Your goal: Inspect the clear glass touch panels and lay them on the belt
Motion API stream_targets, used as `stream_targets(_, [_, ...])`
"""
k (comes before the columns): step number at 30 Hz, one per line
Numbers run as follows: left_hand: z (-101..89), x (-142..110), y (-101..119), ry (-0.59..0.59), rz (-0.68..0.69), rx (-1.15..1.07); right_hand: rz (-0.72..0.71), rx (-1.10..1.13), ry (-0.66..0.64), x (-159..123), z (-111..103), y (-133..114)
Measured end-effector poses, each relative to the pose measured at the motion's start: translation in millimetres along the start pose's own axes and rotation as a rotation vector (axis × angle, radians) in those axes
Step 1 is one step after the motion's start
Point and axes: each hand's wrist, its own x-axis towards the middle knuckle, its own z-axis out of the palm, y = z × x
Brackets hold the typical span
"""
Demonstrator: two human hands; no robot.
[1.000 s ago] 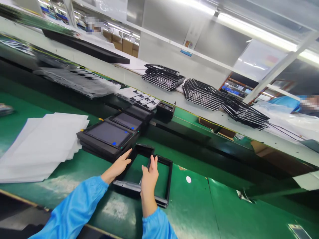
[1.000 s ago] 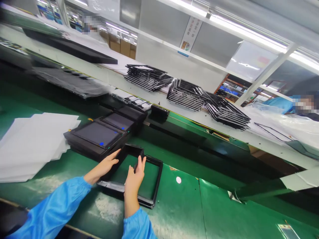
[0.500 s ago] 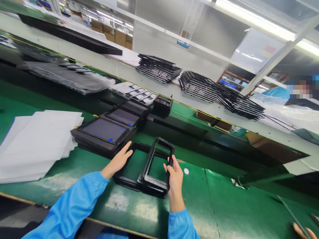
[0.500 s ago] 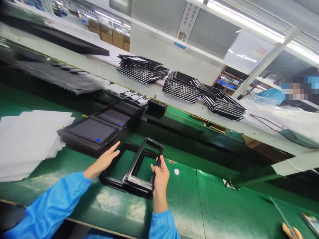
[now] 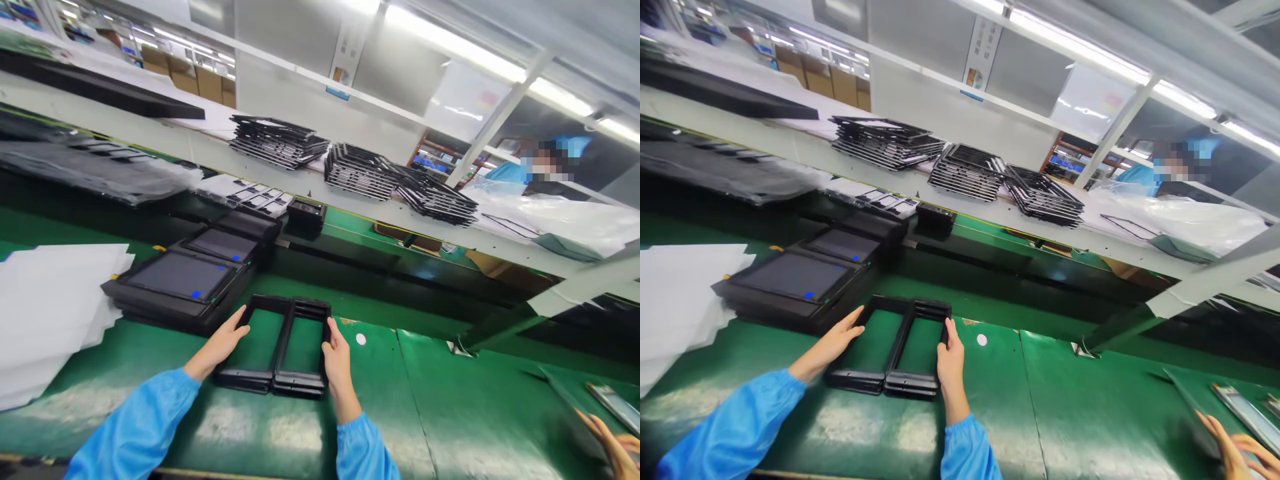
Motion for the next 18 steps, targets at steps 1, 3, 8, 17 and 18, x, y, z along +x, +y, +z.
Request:
stream_targets(1, [-1.6, -0.9, 2.2, -0.003, 0.005, 0.009, -0.006, 0.001, 0.008, -0.4, 1.0, -0.1])
stream_targets(3, [-4.5, -1.9, 7.1, -0.008, 0.014, 0.031, -0.021, 0.004, 0.042, -1.4, 1.5, -2.6])
stream_targets(8, [-13.3, 6.3, 20.6, 0.022, 0.009, 0.089, -0.087, 0.025, 0.184, -8.8, -26.2, -21.7])
stream_targets(17, [27.1, -49.7, 103.1, 0.025, 0.204, 0.047, -0.091, -0.049, 0.888, -123.1, -239.0, -27.2])
stream_targets(18, [47.6, -66.5, 115.0, -0.034, 0.273, 0.051, -0.046, -0.062, 0.998, -146.7, -265.6, -20.3])
